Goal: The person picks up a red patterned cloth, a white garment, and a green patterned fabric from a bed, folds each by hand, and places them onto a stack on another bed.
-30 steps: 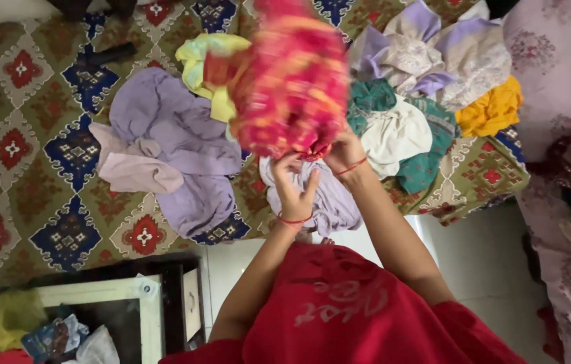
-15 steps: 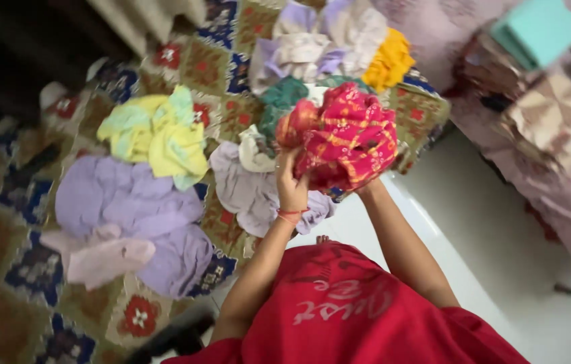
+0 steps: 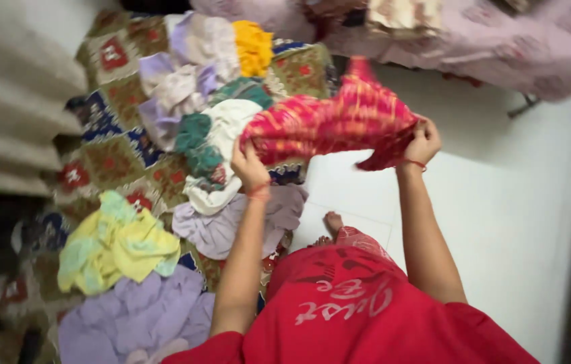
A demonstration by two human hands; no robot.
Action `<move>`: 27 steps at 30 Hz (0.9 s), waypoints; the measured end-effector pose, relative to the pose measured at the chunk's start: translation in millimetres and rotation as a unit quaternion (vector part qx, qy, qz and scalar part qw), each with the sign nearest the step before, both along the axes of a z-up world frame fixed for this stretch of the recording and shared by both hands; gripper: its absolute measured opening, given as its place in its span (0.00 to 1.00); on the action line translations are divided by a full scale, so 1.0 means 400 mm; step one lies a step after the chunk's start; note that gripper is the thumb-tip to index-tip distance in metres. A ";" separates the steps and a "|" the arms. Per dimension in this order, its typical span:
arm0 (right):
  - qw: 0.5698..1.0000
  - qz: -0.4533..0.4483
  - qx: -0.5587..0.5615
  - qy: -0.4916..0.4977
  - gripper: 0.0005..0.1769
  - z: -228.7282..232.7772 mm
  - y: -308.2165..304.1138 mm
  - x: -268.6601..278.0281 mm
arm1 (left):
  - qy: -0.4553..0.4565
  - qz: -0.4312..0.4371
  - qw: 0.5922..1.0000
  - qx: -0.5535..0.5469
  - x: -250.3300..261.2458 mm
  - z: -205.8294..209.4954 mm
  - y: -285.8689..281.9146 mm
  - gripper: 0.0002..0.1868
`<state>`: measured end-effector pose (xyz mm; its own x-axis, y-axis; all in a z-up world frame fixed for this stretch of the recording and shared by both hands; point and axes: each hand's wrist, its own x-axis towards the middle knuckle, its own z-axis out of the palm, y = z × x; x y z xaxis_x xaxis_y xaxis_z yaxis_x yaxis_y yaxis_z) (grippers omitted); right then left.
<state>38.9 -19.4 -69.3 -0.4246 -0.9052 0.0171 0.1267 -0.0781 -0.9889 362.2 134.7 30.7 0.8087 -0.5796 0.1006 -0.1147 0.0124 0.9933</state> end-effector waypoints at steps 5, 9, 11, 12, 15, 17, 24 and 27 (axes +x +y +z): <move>0.992 -0.049 0.030 0.113 0.11 0.083 0.090 -0.178 | 0.059 -0.166 0.983 -0.048 -0.025 -0.068 -0.126 0.13; 0.867 -0.161 -0.071 0.467 0.17 0.188 0.178 -0.227 | 0.240 -0.258 0.934 -0.058 -0.140 -0.118 -0.216 0.17; 0.942 -0.094 -0.064 0.317 0.13 0.154 0.217 -0.244 | 0.290 -0.315 0.904 -0.023 -0.252 -0.092 -0.231 0.19; 0.986 -0.009 -0.062 0.154 0.12 0.136 0.235 -0.249 | 0.335 -0.356 0.872 0.012 -0.305 -0.079 -0.232 0.20; 0.961 0.276 -0.011 -0.013 0.13 0.124 0.302 -0.254 | 0.424 -0.428 0.798 0.031 -0.481 -0.046 -0.231 0.20; 0.956 0.294 -0.009 0.006 0.16 0.272 0.337 -0.200 | 0.460 -0.456 0.762 0.022 -0.552 -0.101 -0.261 0.18; 0.929 0.189 0.063 -0.311 0.21 0.333 0.311 -0.318 | 0.356 -0.603 0.711 -0.059 -0.704 0.115 -0.234 0.22; 0.869 0.171 0.058 -0.460 0.21 0.333 0.299 -0.417 | 0.186 -0.615 0.766 -0.034 -0.727 0.249 -0.161 0.19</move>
